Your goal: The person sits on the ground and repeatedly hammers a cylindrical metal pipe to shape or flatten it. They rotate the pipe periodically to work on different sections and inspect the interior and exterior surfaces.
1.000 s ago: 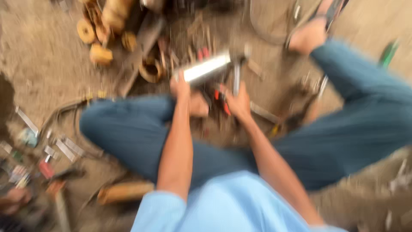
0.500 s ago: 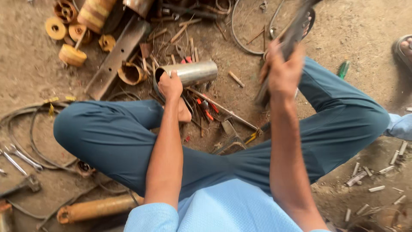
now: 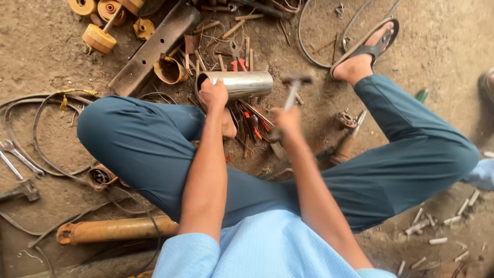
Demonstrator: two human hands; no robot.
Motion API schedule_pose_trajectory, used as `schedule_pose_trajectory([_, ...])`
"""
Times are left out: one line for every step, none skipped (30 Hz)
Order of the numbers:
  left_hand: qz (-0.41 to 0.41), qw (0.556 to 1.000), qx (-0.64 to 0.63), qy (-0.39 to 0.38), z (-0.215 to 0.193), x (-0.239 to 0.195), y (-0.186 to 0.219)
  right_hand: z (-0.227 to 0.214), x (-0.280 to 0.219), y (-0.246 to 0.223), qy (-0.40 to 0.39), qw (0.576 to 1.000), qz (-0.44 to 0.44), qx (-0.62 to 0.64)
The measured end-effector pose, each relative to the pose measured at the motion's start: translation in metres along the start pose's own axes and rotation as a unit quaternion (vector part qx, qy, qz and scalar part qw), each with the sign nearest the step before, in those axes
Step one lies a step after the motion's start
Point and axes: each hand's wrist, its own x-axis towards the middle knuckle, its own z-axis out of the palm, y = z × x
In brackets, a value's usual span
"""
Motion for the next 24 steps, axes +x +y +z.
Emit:
schedule_pose_trajectory([-0.002,1.0,0.022,-0.005,-0.003,0.004,0.0,-0.016,0.015,0.0,-0.015,0.994,0.045,0.096])
schedule_pose_trajectory([-0.005,0.999,0.044,-0.009,-0.006,0.007,0.002,-0.031,0.024,-0.004,-0.031,0.977,0.089,0.19])
schedule_pose_trajectory([0.011,0.999,0.036,-0.009,-0.006,0.009,0.006,-0.043,0.027,-0.007,-0.03,0.968,0.084,0.234])
schedule_pose_trajectory([0.028,0.999,0.028,-0.008,-0.007,0.01,0.012,-0.052,0.026,-0.014,-0.03,0.957,0.079,0.278])
schedule_pose_trajectory([0.038,0.999,0.02,-0.011,-0.007,0.001,0.013,-0.066,0.017,-0.019,-0.026,0.963,0.054,0.263])
schedule_pose_trajectory([0.03,0.998,0.041,-0.023,-0.008,-0.007,0.014,-0.081,0.005,-0.03,-0.022,0.968,0.029,0.249])
schedule_pose_trajectory([0.025,0.997,0.062,-0.033,-0.011,-0.01,0.02,-0.096,-0.008,-0.046,-0.041,0.959,0.021,0.279])
schedule_pose_trajectory([0.021,0.995,0.083,-0.043,-0.013,-0.014,0.027,-0.113,-0.022,-0.065,-0.06,0.949,0.013,0.309])
schedule_pose_trajectory([0.026,0.995,0.088,-0.041,-0.017,-0.013,0.037,-0.13,-0.035,-0.089,-0.049,0.955,-0.049,0.287])
schedule_pose_trajectory([0.031,0.994,0.093,-0.04,-0.02,-0.011,0.047,-0.145,-0.046,-0.112,-0.038,0.957,-0.11,0.265])
schedule_pose_trajectory([0.033,0.993,0.102,-0.04,-0.024,-0.011,0.05,-0.163,-0.055,-0.131,-0.015,0.954,-0.177,0.242])
schedule_pose_trajectory([0.045,0.993,0.1,-0.038,-0.027,-0.009,0.053,-0.175,-0.062,-0.145,0.008,0.945,-0.242,0.218])
schedule_pose_trajectory([0.051,0.993,0.102,-0.041,-0.029,-0.015,0.047,-0.187,-0.071,-0.149,0.018,0.924,-0.318,0.211])
schedule_pose_trajectory([0.058,0.992,0.104,-0.045,-0.031,-0.019,0.04,-0.197,-0.077,-0.152,0.029,0.897,-0.392,0.202])
schedule_pose_trajectory([0.052,0.993,0.091,-0.049,-0.029,-0.02,0.038,-0.198,-0.077,-0.156,0.07,0.887,-0.408,0.204])
schedule_pose_trajectory([0.046,0.994,0.078,-0.054,-0.027,-0.021,0.034,-0.196,-0.077,-0.159,0.111,0.875,-0.424,0.205])
schedule_pose_trajectory([0.043,0.996,0.062,-0.051,-0.028,-0.014,0.035,-0.183,-0.073,-0.164,0.146,0.858,-0.446,0.209])
schedule_pose_trajectory([0.05,0.996,0.049,-0.049,-0.027,-0.007,0.037,-0.16,-0.065,-0.168,0.17,0.849,-0.453,0.214])
schedule_pose_trajectory([0.053,0.997,0.041,-0.049,-0.026,-0.003,0.033,-0.137,-0.06,-0.164,0.194,0.842,-0.453,0.218])
schedule_pose_trajectory([0.056,0.997,0.032,-0.049,-0.024,0.001,0.029,-0.102,-0.053,-0.153,0.151,0.83,-0.456,0.284])
schedule_pose_trajectory([0.06,0.997,0.032,-0.045,-0.022,0.002,0.022,-0.072,-0.05,-0.133,0.125,0.879,-0.358,0.289])
schedule_pose_trajectory([0.063,0.997,0.032,-0.042,-0.02,0.003,0.016,-0.038,-0.045,-0.109,0.121,0.915,-0.294,0.247])
schedule_pose_trajectory([0.069,0.997,0.026,-0.035,-0.017,0.006,0.013,-0.009,-0.036,-0.087,0.113,0.944,-0.235,0.203])
schedule_pose_trajectory([0.051,0.997,0.039,-0.044,-0.016,0.007,0.01,0.017,-0.034,-0.057,0.14,0.946,-0.281,0.083])
